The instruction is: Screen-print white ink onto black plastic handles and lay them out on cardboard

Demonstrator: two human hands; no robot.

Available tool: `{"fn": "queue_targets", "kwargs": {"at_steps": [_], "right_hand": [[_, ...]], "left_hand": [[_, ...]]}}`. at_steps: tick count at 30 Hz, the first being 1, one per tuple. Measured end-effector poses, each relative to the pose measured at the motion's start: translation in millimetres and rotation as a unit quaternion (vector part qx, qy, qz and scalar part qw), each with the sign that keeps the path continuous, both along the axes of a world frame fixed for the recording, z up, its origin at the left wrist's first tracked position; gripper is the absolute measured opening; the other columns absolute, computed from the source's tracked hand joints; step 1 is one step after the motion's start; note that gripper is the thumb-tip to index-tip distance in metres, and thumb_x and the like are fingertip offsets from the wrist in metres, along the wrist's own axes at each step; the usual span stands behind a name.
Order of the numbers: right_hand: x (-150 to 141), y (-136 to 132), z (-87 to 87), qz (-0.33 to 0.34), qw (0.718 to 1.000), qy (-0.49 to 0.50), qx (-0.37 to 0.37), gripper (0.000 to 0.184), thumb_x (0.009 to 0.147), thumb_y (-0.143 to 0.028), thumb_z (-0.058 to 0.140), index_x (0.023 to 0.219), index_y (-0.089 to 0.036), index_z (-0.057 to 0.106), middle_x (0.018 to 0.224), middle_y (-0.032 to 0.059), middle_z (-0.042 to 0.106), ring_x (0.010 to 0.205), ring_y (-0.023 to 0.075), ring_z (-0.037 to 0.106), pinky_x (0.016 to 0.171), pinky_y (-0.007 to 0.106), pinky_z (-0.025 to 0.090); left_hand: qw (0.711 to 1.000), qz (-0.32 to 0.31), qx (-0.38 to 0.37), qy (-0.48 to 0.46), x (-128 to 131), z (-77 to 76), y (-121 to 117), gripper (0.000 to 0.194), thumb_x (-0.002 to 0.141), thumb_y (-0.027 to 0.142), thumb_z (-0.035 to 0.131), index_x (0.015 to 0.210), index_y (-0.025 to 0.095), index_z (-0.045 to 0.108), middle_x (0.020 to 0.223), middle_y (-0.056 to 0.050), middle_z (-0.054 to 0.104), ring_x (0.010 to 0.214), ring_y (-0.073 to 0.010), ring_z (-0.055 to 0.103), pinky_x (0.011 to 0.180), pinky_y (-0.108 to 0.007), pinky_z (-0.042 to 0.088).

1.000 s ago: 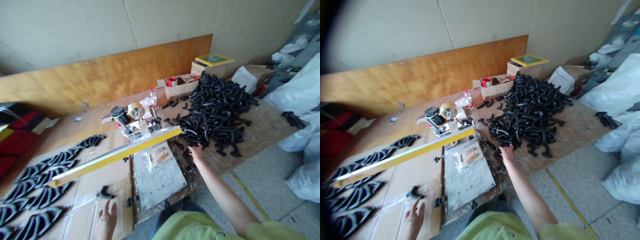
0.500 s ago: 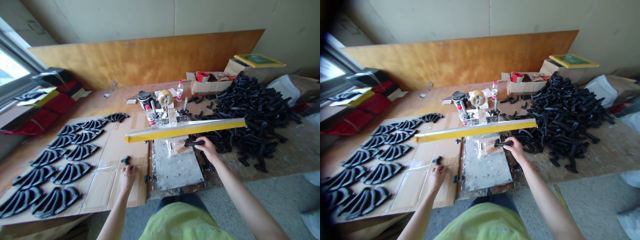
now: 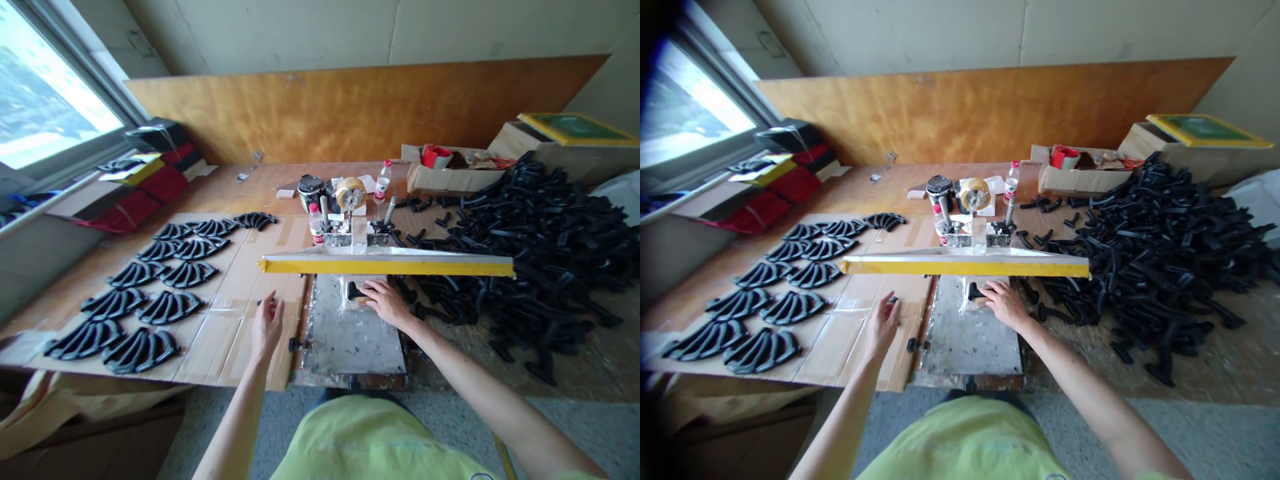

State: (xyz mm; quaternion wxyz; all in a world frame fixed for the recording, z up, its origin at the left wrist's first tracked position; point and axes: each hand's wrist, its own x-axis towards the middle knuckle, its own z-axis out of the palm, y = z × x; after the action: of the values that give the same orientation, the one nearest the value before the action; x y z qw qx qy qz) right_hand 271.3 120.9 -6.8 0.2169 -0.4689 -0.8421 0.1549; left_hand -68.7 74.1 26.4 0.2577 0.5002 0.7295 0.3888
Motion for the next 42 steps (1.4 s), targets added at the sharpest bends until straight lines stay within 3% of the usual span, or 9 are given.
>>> {"fn": "queue_targets", "kwargs": {"at_steps": [5,8,12,15,18,23,27,34,42], "right_hand": [[20.7,3.9,8.9,-0.017,0.997,0.062,-0.033,0.044,0.083,-0.022,0.061,0.127,-0.026,0.059,0.141,0.0071,0.048,0.132,0.0246,0.041,0.112,0.046,0.032],[53.8,19.2,26.0,-0.145,0.981,0.118,-0.042,0.033,0.082,-0.024,0.059,0.114,-0.024,0.067,0.121,0.0069,0.063,0.119,0.0261,0.053,0.107,0.047,0.038],[80.6,44.0,57.0,-0.246,0.956,0.16,-0.026,0.031,0.086,-0.028,0.051,0.112,-0.019,0.066,0.108,0.0087,0.067,0.097,0.0251,0.063,0.092,0.045,0.05],[54.9,63.7,77.6,-0.173,0.974,0.139,0.049,0.04,0.082,-0.026,0.058,0.122,-0.02,0.059,0.125,0.0108,0.058,0.112,0.0262,0.056,0.097,0.044,0.047],[7.7,84.2,87.4,-0.087,0.989,0.048,0.107,0.057,0.077,-0.02,0.067,0.13,-0.017,0.05,0.135,0.0139,0.048,0.128,0.0285,0.041,0.106,0.045,0.037],[-36.2,97.1,79.3,-0.026,0.989,-0.143,0.019,0.019,0.081,-0.018,0.064,0.1,-0.015,0.061,0.098,0.0116,0.065,0.099,0.0247,0.058,0.085,0.034,0.046],[-38.3,65.7,67.2,-0.011,0.981,-0.191,0.035,0.01,0.083,-0.012,0.054,0.088,-0.016,0.062,0.091,0.01,0.067,0.09,0.0215,0.058,0.077,0.028,0.043],[-24.0,22.7,76.0,0.194,0.969,-0.15,0.044,0.012,0.083,-0.012,0.053,0.081,-0.02,0.061,0.083,0.0036,0.065,0.085,0.0191,0.057,0.065,0.027,0.038],[-28.1,12.3,69.0,0.141,0.978,-0.134,0.079,0.014,0.085,-0.011,0.051,0.086,-0.018,0.063,0.086,0.0068,0.063,0.09,0.0208,0.054,0.069,0.028,0.039]], "left_hand": [[0.933,-0.087,0.125,-0.325,74.0,102.1,40.0,0.048,0.089,0.052,0.044,0.114,0.014,0.058,0.07,0.001,0.057,0.053,-0.0084,0.049,0.053,-0.021,0.042],[0.911,-0.096,0.148,-0.372,88.4,122.4,38.3,0.049,0.088,0.053,0.045,0.113,0.014,0.059,0.07,0.0,0.06,0.057,-0.0102,0.053,0.053,-0.021,0.043],[0.929,-0.083,0.03,-0.361,70.9,98.7,6.9,0.061,0.081,0.066,0.049,0.107,0.013,0.064,0.082,-0.003,0.066,0.061,-0.0118,0.057,0.054,-0.023,0.044],[0.928,-0.105,-0.102,-0.342,57.9,60.4,-16.6,0.065,0.074,0.061,0.063,0.121,0.016,0.059,0.077,-0.001,0.066,0.057,-0.0122,0.056,0.05,-0.022,0.041],[0.923,-0.109,-0.12,-0.35,58.0,19.1,-26.7,0.084,0.071,0.054,0.07,0.142,0.021,0.038,0.075,0.001,0.065,0.059,-0.0133,0.059,0.051,-0.021,0.043],[0.933,-0.095,-0.12,-0.327,62.9,-23.2,-24.7,0.086,0.072,0.055,0.068,0.145,0.021,0.036,0.075,0.001,0.065,0.061,-0.0134,0.06,0.053,-0.022,0.045],[0.929,-0.094,-0.125,-0.336,61.1,-33.2,-23.6,0.084,0.071,0.055,0.068,0.142,0.02,0.04,0.084,-0.003,0.067,0.072,-0.0165,0.064,0.062,-0.025,0.049],[0.929,-0.088,-0.122,-0.337,60.0,-41.8,-24.4,0.083,0.072,0.056,0.067,0.141,0.018,0.041,0.085,-0.004,0.067,0.075,-0.0171,0.064,0.064,-0.025,0.049],[0.932,-0.075,-0.128,-0.331,62.5,-30.2,-25.1,0.078,0.073,0.055,0.066,0.139,0.019,0.042,0.075,0.0,0.065,0.061,-0.0139,0.061,0.054,-0.022,0.045]]}}
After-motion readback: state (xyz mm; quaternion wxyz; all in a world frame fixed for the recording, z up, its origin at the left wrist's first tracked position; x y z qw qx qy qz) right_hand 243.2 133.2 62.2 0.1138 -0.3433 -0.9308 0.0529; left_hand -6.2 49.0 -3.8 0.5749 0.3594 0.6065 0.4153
